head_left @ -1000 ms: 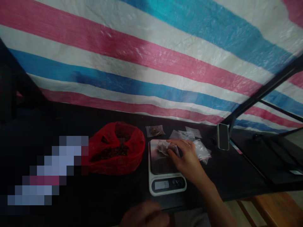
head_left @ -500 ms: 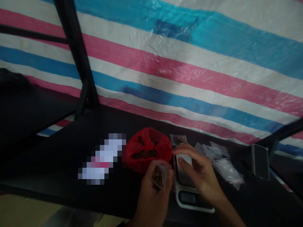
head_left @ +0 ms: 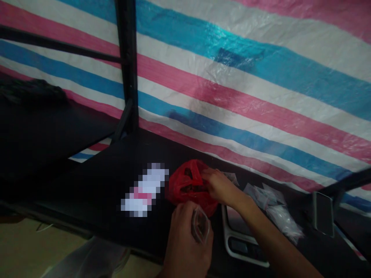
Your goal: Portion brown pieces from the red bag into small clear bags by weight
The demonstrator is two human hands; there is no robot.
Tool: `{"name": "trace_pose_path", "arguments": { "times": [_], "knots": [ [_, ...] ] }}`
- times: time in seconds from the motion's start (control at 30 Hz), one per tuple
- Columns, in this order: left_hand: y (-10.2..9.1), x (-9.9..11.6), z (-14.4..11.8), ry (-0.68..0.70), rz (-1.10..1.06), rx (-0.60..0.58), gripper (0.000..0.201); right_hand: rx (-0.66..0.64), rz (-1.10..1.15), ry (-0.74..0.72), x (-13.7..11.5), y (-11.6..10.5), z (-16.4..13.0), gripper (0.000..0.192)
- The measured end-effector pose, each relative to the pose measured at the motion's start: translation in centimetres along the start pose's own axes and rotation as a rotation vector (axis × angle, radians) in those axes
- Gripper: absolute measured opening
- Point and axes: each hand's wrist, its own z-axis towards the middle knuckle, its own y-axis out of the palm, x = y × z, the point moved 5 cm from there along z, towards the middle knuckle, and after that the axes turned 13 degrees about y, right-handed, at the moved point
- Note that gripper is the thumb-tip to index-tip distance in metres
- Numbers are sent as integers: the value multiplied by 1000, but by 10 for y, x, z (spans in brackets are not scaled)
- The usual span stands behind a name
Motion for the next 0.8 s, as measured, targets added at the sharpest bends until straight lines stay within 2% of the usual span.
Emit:
{"name": "trace_pose_path", "arguments": {
  "times": [0.2, 0.3, 0.4, 0.53, 0.67, 0.8],
  "knots": [
    [4, 2, 6, -67, -184, 17, 12, -7, 323, -36, -18, 7, -1, 42],
    [2, 1, 9, -64, -139, 40, 11, 0, 591, 9, -12, 6, -3, 39],
    [-3, 3, 15, -49, -26, 46, 8, 13, 743, 92, 2, -3, -14, 26],
    [-1, 7, 24, -47, -30, -17, 6, 40, 834, 172, 16, -25, -43, 19],
    [7, 10, 29, -36, -68, -47, 6, 24, 924, 178, 6, -47, -76, 16],
    [15, 8, 28, -31, -12, -79, 5, 46, 722, 177, -17, -59, -98, 21]
  ]
}}
